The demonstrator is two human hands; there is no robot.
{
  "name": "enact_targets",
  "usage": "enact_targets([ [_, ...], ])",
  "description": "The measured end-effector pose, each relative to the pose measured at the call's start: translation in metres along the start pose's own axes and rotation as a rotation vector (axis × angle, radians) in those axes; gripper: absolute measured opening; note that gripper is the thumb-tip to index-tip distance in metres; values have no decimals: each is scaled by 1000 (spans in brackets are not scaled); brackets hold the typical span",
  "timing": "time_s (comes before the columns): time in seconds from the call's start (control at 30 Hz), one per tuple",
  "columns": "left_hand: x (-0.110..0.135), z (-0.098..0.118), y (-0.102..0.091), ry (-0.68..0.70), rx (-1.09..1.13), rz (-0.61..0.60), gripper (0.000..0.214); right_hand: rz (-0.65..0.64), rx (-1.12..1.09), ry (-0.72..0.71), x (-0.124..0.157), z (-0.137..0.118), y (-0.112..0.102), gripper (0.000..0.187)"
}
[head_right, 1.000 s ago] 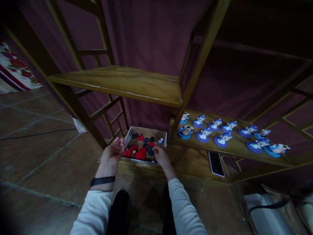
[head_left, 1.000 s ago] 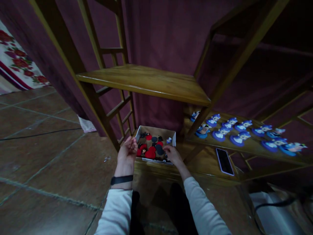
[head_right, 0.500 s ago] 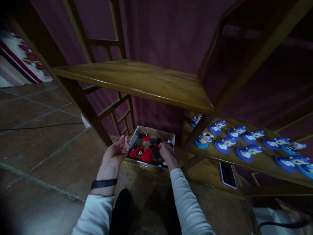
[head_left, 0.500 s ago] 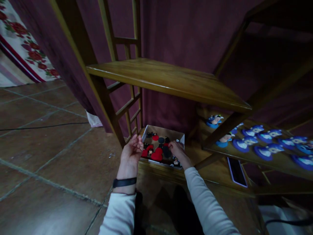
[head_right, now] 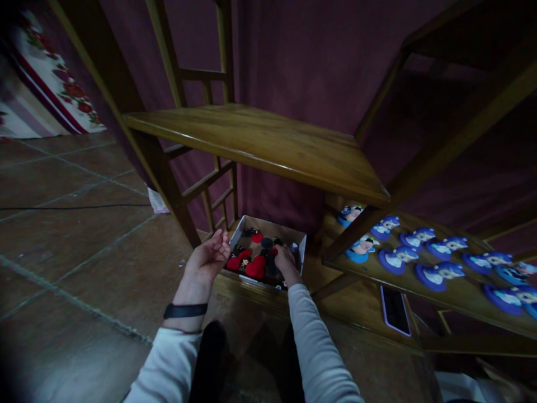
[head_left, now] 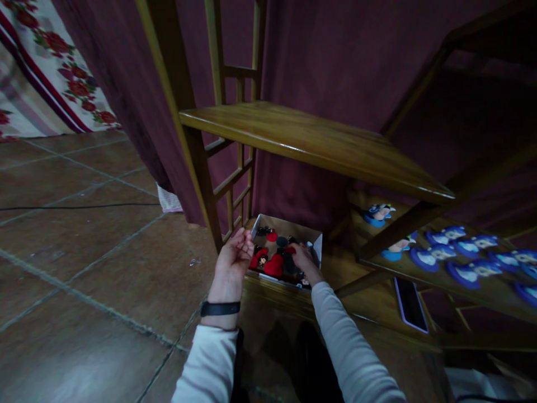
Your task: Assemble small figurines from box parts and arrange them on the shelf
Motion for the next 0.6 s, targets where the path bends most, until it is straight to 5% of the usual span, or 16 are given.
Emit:
enact_targets([
  [0.23,-3,-4,-1,3,-5,-30,18,48,-131,135,-1,4,2,25],
  [0.37,-6,-11,-1,-31,-31,-49,18,109,-179,89,5,3,1,10],
  [0.6,-11,-49,-1,-77,-281,47,17,339,-549,-18,29,-8,-24,15],
])
Point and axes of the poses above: each hand's wrist, its own x-axis away from the middle knuckle, its own y-axis out of the palm, z = x × y, the point moved 1 cm from there along -x, towards the middle knuckle, and after that the axes turned 8 degrees about -y, right-handed, at the moved point
